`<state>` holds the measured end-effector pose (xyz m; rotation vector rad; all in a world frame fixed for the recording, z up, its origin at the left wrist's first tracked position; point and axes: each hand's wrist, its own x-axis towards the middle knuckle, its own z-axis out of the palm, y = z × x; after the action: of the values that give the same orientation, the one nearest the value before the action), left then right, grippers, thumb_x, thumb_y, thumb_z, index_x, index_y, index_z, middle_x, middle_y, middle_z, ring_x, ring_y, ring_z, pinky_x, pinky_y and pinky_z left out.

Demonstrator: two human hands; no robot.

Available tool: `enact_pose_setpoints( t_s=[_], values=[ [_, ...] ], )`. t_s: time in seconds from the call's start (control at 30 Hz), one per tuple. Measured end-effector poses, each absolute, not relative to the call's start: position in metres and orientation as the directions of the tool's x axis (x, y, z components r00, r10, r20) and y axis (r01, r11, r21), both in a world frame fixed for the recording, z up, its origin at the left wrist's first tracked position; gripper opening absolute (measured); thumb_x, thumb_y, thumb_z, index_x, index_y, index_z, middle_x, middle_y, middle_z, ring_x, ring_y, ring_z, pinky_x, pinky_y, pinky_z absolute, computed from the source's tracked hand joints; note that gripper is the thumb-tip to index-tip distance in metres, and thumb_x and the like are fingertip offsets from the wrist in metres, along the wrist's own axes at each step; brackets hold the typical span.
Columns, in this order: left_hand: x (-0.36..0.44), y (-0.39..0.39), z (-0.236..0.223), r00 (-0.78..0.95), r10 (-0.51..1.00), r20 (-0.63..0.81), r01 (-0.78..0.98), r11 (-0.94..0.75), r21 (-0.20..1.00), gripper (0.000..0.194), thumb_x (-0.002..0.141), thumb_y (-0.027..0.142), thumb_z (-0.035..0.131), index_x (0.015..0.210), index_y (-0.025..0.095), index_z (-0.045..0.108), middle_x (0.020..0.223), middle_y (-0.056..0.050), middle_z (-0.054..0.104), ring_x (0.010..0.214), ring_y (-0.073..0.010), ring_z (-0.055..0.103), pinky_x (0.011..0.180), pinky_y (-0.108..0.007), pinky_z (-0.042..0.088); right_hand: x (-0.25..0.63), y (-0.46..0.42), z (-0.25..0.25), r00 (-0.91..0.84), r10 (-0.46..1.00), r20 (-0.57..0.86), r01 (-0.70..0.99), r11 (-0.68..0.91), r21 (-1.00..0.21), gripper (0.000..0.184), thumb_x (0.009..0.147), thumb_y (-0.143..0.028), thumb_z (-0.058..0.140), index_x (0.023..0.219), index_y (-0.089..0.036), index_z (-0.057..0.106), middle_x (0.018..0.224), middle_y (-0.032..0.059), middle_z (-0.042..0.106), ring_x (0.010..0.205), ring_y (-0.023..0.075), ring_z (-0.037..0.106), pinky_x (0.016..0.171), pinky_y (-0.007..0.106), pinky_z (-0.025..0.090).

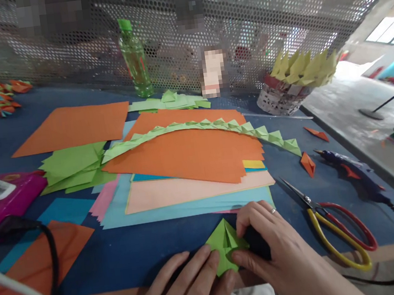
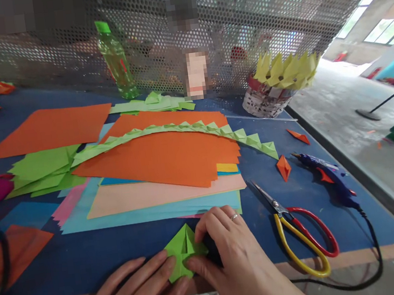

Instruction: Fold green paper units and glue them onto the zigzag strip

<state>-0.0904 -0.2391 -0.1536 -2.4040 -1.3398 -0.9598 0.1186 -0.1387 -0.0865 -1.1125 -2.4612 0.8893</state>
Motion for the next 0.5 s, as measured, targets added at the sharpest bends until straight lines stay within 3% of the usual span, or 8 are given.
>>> enact_pose_setpoints(
  t_s=[0.23,0.37,0.5],
  values=[
    [-0.089,-0.239,-0.148,0.319,0.703,0.636,0.811,-0.549,0.201,0.024,0.099,0.038,0.058,0.116,0.03,0.074,0.117,0.001,0.075,0.122,-0.0163,0.061,0.119,-0.037,0.029,0.12,-0.136,-0.082,-0.667,0.745,-0.023,0.567,0.487,-0.664,0.026,0.092,-0.009,0.064,0.092,-0.025,0.044,0.095,-0.002,0.055,0.091,0.0187,0.048,0.084,0.035,0.04],
    [-0.091,-0.235,-0.143,0.365,0.715,0.597,0.803,-0.566,0.187,0.026,0.101,0.036,0.054,0.118,0.028,0.073,0.119,-0.001,0.075,0.123,-0.0171,0.061,0.117,-0.036,0.031,0.122,-0.134,-0.08,-0.684,0.73,-0.019,0.537,0.485,-0.69,0.025,0.093,-0.003,0.057,0.094,-0.025,0.046,0.098,-0.0017,0.056,0.094,0.0174,0.049,0.083,0.032,0.041],
    [-0.093,-0.232,-0.138,0.297,0.586,0.754,0.764,-0.62,0.18,0.031,0.103,0.036,0.048,0.105,0.025,0.076,0.112,-0.002,0.076,0.123,-0.0184,0.061,0.112,-0.035,0.036,0.126,-0.134,-0.079,-0.737,0.675,0.03,0.475,0.55,-0.687,0.021,0.098,-0.007,0.051,0.105,-0.026,0.054,0.107,0.0007,0.058,0.102,0.0175,0.051,0.091,0.034,0.043]
  ],
)
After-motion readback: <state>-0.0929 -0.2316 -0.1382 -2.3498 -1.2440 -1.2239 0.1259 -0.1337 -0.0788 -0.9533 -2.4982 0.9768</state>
